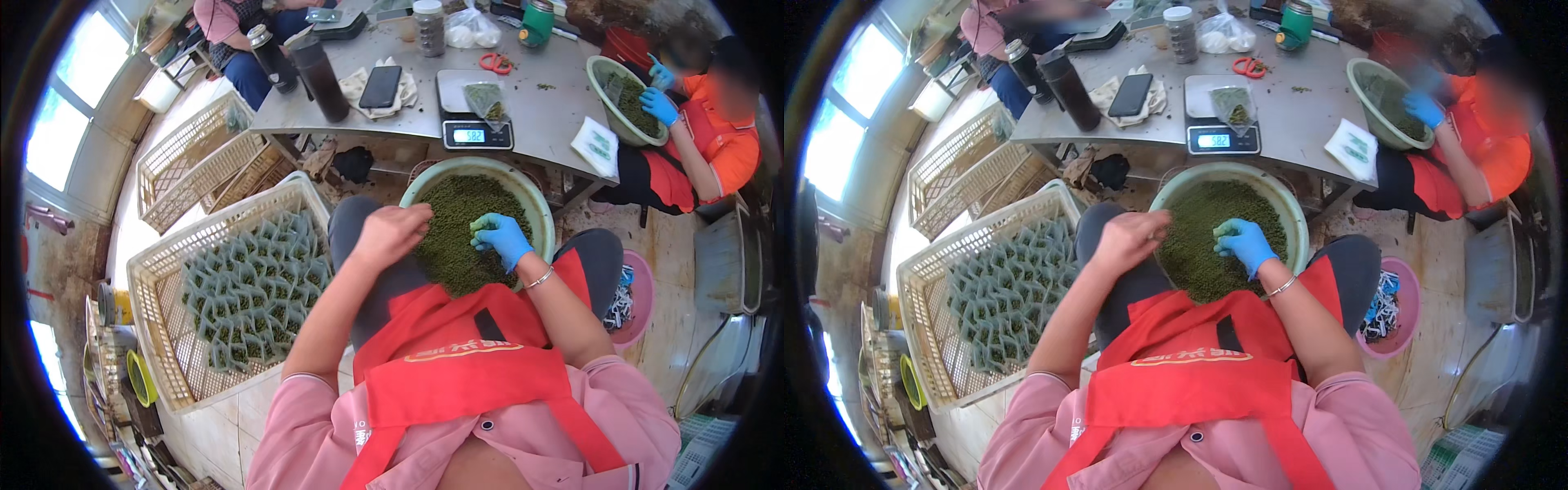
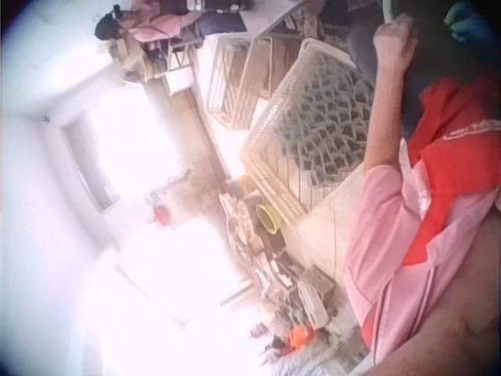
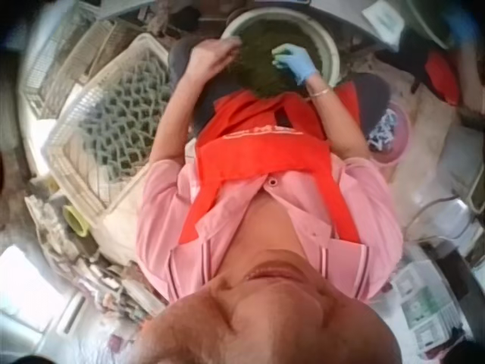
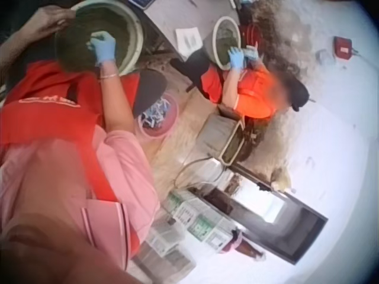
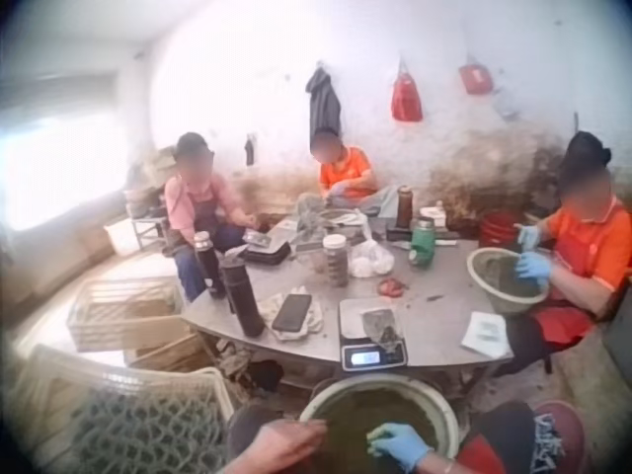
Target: The person scoops green tea leaves from a large bowl into small transparent bags, weighs each bag on a digital scale, and places the filled bags into a plastic crate. The process is repeated continuously with other workers visible in the background performing similar tasks.
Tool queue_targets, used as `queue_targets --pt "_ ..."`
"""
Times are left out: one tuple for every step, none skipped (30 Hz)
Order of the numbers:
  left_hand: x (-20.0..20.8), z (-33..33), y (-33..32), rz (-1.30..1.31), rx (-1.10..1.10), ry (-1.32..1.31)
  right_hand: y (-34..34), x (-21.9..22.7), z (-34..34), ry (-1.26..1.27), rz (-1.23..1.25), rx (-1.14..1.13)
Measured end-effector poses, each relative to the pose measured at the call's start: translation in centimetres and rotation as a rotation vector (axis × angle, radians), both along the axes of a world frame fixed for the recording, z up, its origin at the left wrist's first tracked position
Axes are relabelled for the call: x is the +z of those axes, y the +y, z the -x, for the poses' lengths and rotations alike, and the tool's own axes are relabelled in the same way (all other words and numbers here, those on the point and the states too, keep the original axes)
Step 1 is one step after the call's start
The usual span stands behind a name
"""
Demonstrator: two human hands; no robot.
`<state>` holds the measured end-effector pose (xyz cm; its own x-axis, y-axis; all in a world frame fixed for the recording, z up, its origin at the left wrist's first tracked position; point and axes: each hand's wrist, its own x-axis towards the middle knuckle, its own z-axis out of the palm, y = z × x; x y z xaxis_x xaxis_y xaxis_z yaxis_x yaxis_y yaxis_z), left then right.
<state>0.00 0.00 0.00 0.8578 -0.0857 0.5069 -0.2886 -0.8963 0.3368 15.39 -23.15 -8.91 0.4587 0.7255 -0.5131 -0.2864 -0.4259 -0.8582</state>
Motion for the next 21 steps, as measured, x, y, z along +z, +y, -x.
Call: queue_targets --pt "-0.6 -1.2 -0.8 -0.01 -0.08 -0.006 0.1 0.2 0.0 -0.135 -0.02 0.049" --pt "-0.9 -2.0 -1.1 0.023 -0.05 0.038 0.3 0.5 -0.1 -0.269 -0.041 0.097" --pt "-1.6 -3.3 -2.8 0.092 -0.018 0.077 -1.0 1.1 -1.2 -0.661 -0.026 0.084" --pt "-2.3 -4.4 -4.2 0.158 0.015 0.121 -1.9 1.8 -2.5 -1.05 -0.016 0.079" --pt "-2.9 -5.4 -5.5 0.215 0.056 0.145 -2.5 2.5 -3.9 -1.437 -0.013 0.081" --pt "-3.0 -5.6 -4.9 0.213 0.085 0.189 -0.7 3.7 -4.7 -1.452 -0.1 -0.051" --pt "-3.4 -5.7 -4.8 0.233 0.124 0.228 1.1 5.7 -5.9 -1.467 -0.176 -0.16" --pt "-3.9 -5.6 -4.6 0.195 0.111 0.248 2.5 7.6 -6.8 -1.432 -0.069 -0.14" --pt "-4.3 -5.5 -4.5 0.16 0.095 0.267 3.7 8.8 -7.5 -1.396 0.04 -0.119" --pt "-4.4 -5.6 -4.5 0.125 0.077 0.278 4.9 9.3 -8.6 -1.368 0.168 -0.112" --pt "-4.4 -5.6 -4.4 0.111 0.075 0.295 5.9 9.7 -9.7 -1.335 0.295 -0.104" --pt "-4.4 -5.3 -4.4 0.103 0.083 0.313 6.7 9.9 -10.2 -1.298 0.418 -0.085" --pt "-4.3 -5.2 -4.3 0.096 0.09 0.33 7.0 9.8 -10.4 -1.316 0.414 -0.11" --pt "-4.1 -5.2 -4.2 0.104 0.109 0.341 7.3 9.7 -10.7 -1.334 0.412 -0.135" --pt "-4.0 -5.2 -4.1 0.118 0.115 0.338 7.4 9.2 -10.7 -1.351 0.412 -0.157" --pt "-4.0 -5.2 -4.1 0.134 0.12 0.335 7.2 8.1 -11.0 -1.398 0.257 -0.233" --pt "-4.0 -5.3 -4.1 0.15 0.123 0.332 6.5 6.6 -11.4 -1.438 0.102 -0.311" --pt "-4.2 -5.4 -4.1 0.163 0.125 0.327 6.2 6.1 -11.2 -1.47 -0.062 -0.383" --pt "-4.5 -5.5 -4.0 0.175 0.126 0.322 5.9 5.6 -10.9 -1.435 -0.1 -0.397" --pt "-4.7 -5.6 -4.1 0.187 0.125 0.317 5.5 5.0 -10.4 -1.401 -0.137 -0.412" --pt "-4.7 -5.8 -4.2 0.191 0.119 0.322 5.2 5.1 -9.9 -1.366 -0.172 -0.433"
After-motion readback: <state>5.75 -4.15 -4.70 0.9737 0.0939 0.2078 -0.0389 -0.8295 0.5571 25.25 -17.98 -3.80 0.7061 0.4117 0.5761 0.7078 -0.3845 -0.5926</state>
